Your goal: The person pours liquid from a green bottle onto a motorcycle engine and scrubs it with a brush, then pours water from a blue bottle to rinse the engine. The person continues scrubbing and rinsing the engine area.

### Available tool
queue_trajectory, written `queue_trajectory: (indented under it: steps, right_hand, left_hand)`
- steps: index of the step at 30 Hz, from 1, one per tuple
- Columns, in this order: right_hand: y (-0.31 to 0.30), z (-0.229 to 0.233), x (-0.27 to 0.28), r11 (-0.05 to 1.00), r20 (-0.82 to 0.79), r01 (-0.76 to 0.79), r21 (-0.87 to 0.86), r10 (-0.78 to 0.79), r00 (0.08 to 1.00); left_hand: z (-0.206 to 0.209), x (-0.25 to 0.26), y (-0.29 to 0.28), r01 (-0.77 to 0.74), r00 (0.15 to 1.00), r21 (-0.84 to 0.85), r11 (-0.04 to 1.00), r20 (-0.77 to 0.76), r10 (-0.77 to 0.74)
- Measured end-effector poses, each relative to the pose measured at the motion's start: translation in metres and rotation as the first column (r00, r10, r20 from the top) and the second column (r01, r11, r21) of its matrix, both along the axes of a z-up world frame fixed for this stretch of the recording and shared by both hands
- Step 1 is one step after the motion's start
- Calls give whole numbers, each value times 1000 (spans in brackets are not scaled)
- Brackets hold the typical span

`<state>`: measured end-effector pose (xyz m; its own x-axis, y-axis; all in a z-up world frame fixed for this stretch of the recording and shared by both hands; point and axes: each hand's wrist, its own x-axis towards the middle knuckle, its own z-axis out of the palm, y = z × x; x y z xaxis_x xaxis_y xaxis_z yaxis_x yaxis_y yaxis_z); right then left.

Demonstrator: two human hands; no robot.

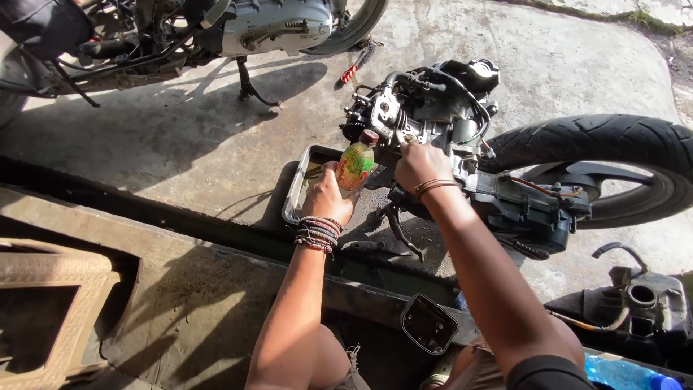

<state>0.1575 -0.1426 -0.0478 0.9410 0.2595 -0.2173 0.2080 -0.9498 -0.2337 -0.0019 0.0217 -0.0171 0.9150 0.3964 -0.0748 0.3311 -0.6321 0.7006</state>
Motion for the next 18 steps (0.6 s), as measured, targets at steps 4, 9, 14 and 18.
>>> queue_trajectory:
  steps: [4,9,14,18]
  right_hand:
    - [-9,38,40,990,-10,-41,-134,40,999]
    - [4,93,22,963,-14,-134,-236,134,991]
    - [9,115,34,958,-34,-168,-232,165,986]
    - [9,138,-1,961,-104,-160,-226,139,985]
  left_hand:
    - [-24,12,7,-4,996,8,1000,92,3]
    - [-124,41,34,39,992,35,999,119,-43]
    - [-213,55,62,58,992,43,997,106,-62]
    - [-144,32,45,50,995,50,997,79,-54]
